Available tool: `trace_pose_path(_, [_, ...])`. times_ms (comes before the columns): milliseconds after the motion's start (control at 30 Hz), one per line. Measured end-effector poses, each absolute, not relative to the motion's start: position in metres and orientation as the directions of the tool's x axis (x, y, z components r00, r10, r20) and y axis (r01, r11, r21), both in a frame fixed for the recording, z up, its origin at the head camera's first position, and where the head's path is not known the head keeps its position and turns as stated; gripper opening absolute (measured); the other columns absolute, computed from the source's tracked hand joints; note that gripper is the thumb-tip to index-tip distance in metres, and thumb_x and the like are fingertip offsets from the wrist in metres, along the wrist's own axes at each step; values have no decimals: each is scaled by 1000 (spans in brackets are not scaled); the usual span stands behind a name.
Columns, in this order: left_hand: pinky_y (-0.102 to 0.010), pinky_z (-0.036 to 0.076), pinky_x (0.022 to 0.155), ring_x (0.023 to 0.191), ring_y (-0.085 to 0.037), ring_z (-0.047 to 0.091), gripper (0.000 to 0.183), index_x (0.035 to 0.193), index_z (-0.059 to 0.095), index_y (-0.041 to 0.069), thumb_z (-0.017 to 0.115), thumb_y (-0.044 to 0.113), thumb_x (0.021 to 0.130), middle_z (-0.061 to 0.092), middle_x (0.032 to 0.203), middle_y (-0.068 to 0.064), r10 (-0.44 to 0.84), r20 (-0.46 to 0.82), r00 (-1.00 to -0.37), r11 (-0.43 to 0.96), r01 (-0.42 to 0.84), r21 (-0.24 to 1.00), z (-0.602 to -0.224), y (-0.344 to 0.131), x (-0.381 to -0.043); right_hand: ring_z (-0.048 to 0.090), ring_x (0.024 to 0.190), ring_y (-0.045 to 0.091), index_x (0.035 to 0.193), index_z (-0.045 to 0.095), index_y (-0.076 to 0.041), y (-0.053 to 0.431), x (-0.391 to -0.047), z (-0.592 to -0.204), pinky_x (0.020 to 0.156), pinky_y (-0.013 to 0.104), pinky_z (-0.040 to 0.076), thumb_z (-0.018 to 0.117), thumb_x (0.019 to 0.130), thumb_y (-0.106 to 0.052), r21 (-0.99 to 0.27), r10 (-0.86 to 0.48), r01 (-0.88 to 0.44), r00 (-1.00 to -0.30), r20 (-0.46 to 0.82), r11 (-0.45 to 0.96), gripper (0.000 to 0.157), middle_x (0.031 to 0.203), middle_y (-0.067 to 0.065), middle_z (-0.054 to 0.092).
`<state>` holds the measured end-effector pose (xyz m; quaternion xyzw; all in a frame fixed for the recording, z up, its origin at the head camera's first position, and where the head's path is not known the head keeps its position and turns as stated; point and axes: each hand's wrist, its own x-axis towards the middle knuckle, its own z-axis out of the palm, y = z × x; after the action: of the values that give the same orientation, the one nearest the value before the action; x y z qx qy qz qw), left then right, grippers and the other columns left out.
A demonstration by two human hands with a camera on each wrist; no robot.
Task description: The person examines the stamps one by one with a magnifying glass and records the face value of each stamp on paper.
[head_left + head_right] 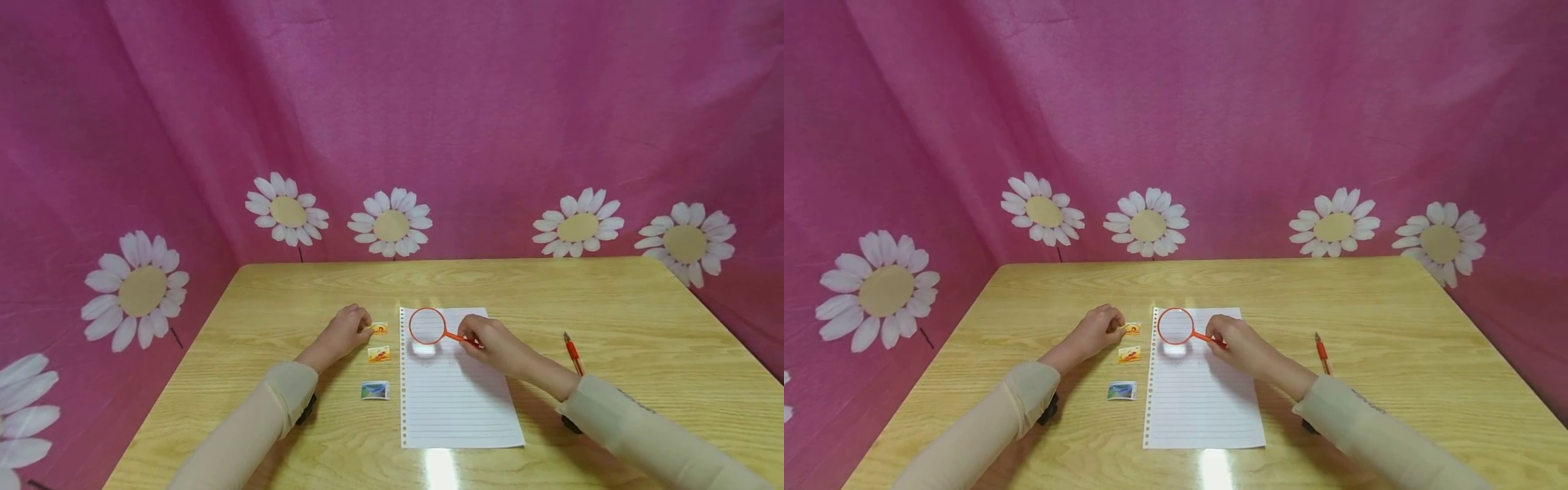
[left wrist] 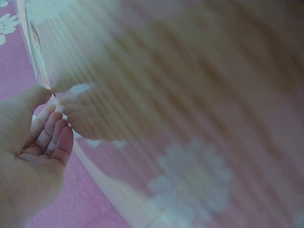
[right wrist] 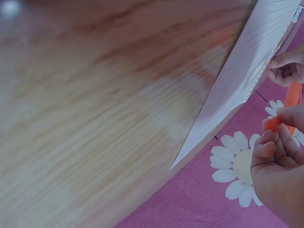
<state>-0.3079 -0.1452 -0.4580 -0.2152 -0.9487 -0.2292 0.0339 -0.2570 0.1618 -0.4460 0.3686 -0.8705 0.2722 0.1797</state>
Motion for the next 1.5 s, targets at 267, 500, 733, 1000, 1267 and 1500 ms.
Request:
trace_pose_path(267, [-31, 46, 71, 77, -16, 48, 11, 90, 63, 2, 70, 9, 89, 56, 85, -7, 384, 162, -909, 803, 415, 427, -457, -145, -307, 43, 62, 6, 83, 57, -5, 170, -254, -443, 55, 17, 37, 70, 80, 6, -378, -534, -703, -707, 464, 603, 18, 69, -2, 52])
trace_pose_path(500, [-31, 46, 71, 77, -16, 47, 11, 90, 62, 2, 70, 9, 89, 56, 85, -8, 395, 167, -903, 796, 428, 428, -456, -146, -307, 44, 64, 5, 83, 57, -5, 180, -253, -444, 55, 18, 38, 70, 80, 7, -373, -527, -689, -720, 452, 621, 17, 70, -2, 53])
trace_pose_path(733, [-31, 46, 72, 77, -16, 47, 11, 90, 63, 2, 71, 9, 88, 56, 84, -8, 388, 169, -906, 802, 422, 423, -456, -145, -308, 44, 64, 4, 83, 57, -5, 188, -252, -446, 55, 18, 38, 70, 80, 7, -365, -523, -689, -719, 458, 627, 17, 70, -3, 52])
trace_pose_path(1000, [-31, 46, 72, 76, -16, 47, 11, 90, 63, 2, 71, 8, 88, 56, 84, -8, 394, 170, -903, 797, 428, 427, -456, -144, -307, 43, 64, 4, 82, 57, -4, 196, -249, -446, 56, 18, 38, 70, 80, 7, -366, -513, -677, -729, 454, 638, 17, 69, -2, 51])
trace_pose_path(1267, [-31, 47, 71, 76, -15, 46, 10, 90, 62, 2, 71, 8, 88, 55, 84, -7, 389, 175, -905, 798, 425, 427, -458, -145, -308, 41, 64, 2, 84, 58, -5, 204, -246, -446, 55, 17, 38, 71, 80, 7, -372, -505, -664, -741, 441, 649, 18, 70, -4, 52])
trace_pose_path(1500, [-31, 46, 71, 76, -16, 46, 10, 91, 63, 2, 70, 9, 89, 55, 84, -7, 387, 164, -908, 800, 418, 430, -457, -144, -306, 39, 63, -1, 83, 58, -5, 215, -244, -449, 54, 16, 36, 72, 79, 7, -372, -494, -661, -742, 453, 651, 18, 69, -4, 51])
